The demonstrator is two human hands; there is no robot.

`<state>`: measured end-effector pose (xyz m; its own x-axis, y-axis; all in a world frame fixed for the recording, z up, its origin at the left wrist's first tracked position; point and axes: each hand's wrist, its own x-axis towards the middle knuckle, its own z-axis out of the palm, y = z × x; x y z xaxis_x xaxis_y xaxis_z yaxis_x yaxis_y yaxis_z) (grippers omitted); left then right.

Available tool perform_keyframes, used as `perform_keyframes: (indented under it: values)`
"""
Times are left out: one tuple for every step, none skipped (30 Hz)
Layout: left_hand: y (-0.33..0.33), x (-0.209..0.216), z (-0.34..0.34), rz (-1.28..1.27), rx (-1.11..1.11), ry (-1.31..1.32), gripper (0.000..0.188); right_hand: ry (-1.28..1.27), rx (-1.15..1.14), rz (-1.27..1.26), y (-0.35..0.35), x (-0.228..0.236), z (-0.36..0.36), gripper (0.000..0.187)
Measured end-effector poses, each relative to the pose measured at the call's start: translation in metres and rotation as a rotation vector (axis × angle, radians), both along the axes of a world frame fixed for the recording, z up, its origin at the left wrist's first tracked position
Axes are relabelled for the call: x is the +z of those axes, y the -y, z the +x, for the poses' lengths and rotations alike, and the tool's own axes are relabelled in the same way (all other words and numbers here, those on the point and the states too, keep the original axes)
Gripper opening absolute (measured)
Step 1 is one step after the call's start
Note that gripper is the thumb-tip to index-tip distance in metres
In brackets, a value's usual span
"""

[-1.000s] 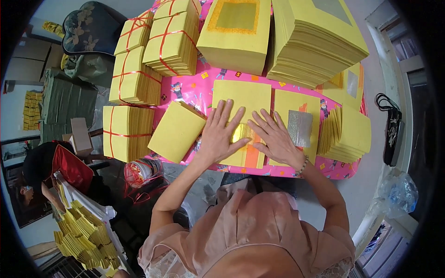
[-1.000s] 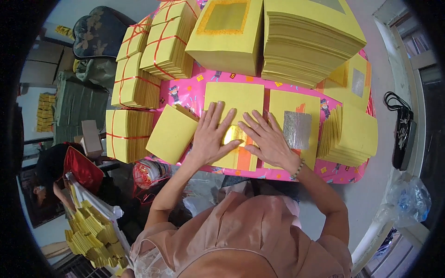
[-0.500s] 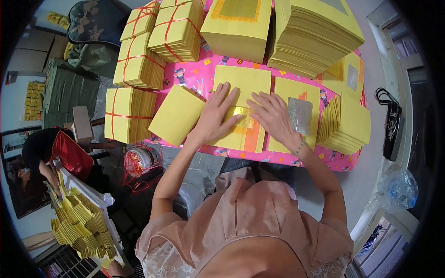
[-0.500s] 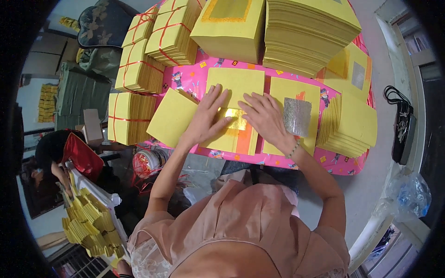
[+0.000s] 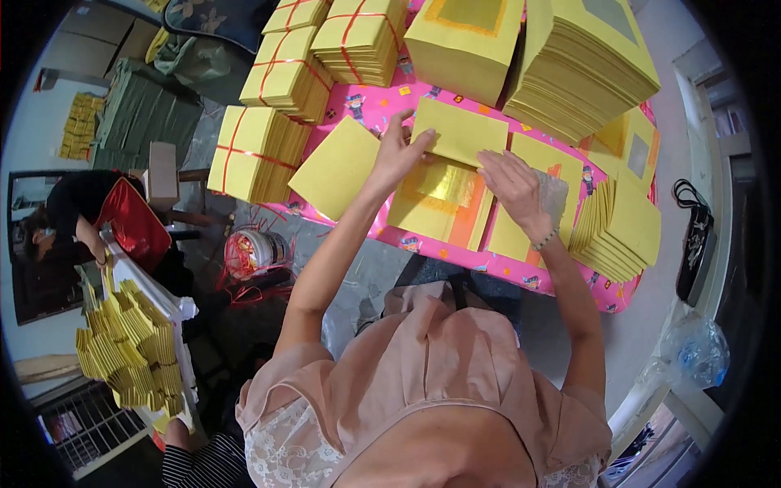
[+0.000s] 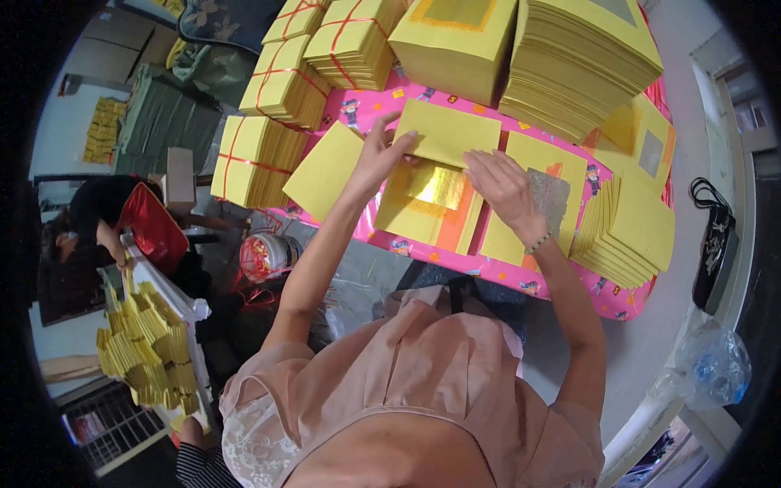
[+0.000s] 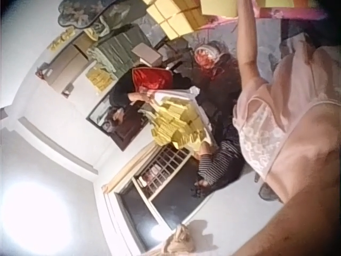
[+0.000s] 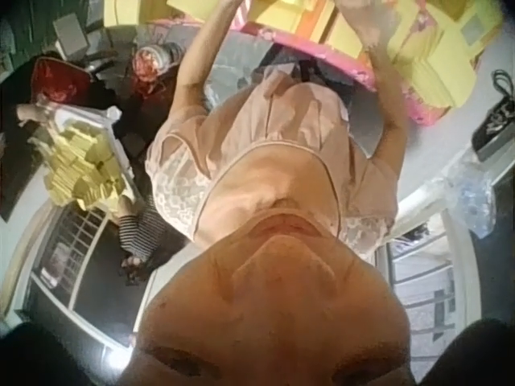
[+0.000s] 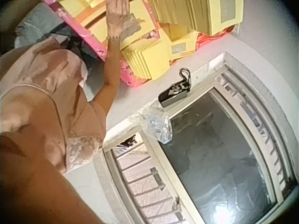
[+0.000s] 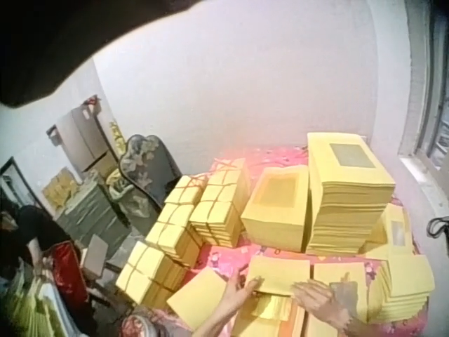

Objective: Sorting and stacking sheets of yellow ritual paper on a table.

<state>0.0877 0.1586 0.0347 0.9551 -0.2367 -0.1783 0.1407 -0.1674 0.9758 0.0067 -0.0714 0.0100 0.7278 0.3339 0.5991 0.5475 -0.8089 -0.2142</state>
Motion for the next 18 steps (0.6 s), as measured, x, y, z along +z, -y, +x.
perform_keyframes:
  values:
    - [0.000,-0.001,-0.001,-0.177,0.019,-0.040,0.061,0.001,0.015,0.001,-0.002,0.001,-0.002,0.027]
    - [-0.005,-0.002,0.002,-0.141,-0.002,-0.025,0.065,-0.004,0.019,-0.005,-0.003,0.005,-0.003,0.028]
    - [-0.011,-0.002,-0.001,-0.142,0.008,-0.025,0.065,-0.009,0.025,-0.010,-0.004,0.010,-0.005,0.030]
    - [-0.020,-0.003,-0.005,-0.161,0.042,0.000,0.064,-0.010,0.037,-0.011,-0.007,0.016,-0.007,0.030]
    - [-0.028,0.001,-0.009,-0.178,0.072,0.026,0.062,-0.023,0.025,0.029,-0.010,0.024,-0.010,0.031]
    - [-0.039,0.006,-0.013,-0.207,0.109,0.048,0.059,-0.037,0.007,0.068,-0.012,0.027,-0.013,0.032]
    - [-0.051,0.013,-0.019,-0.179,0.135,0.096,0.054,-0.039,0.009,0.067,-0.013,0.026,-0.015,0.032]
    - [-0.067,0.014,-0.025,-0.196,0.167,0.116,0.053,-0.057,-0.011,0.078,-0.012,0.023,-0.017,0.032]
    - [-0.082,0.012,-0.030,-0.215,0.198,0.134,0.051,-0.078,-0.033,0.088,-0.012,0.020,-0.019,0.033]
    - [-0.098,0.012,-0.035,-0.207,0.246,0.074,0.050,-0.078,-0.030,0.087,-0.012,0.018,-0.021,0.033]
    - [-0.114,0.011,-0.042,-0.200,0.295,0.015,0.048,-0.098,-0.022,0.080,-0.012,0.016,-0.023,0.032]
    - [-0.126,0.006,-0.049,-0.243,0.322,0.033,0.047,-0.117,-0.012,0.072,-0.012,0.014,-0.025,0.032]
    - [-0.134,0.000,-0.056,-0.244,0.326,0.034,0.047,-0.117,-0.009,0.071,-0.012,0.011,-0.027,0.032]
    - [-0.141,-0.003,-0.064,-0.253,0.368,0.032,0.048,-0.135,-0.004,0.062,-0.013,0.009,-0.029,0.032]
    - [-0.147,-0.008,-0.069,-0.263,0.409,0.031,0.049,-0.153,0.000,0.053,-0.012,0.007,-0.031,0.032]
    - [-0.151,-0.015,-0.072,-0.259,0.423,0.043,0.051,-0.154,0.001,0.052,-0.012,0.005,-0.032,0.032]
    - [-0.154,-0.023,-0.074,-0.260,0.427,0.042,0.051,-0.162,0.000,0.055,-0.011,0.003,-0.032,0.032]
    - [-0.157,-0.033,-0.077,-0.173,0.464,0.062,0.051,-0.170,0.000,0.059,-0.012,0.002,-0.033,0.032]
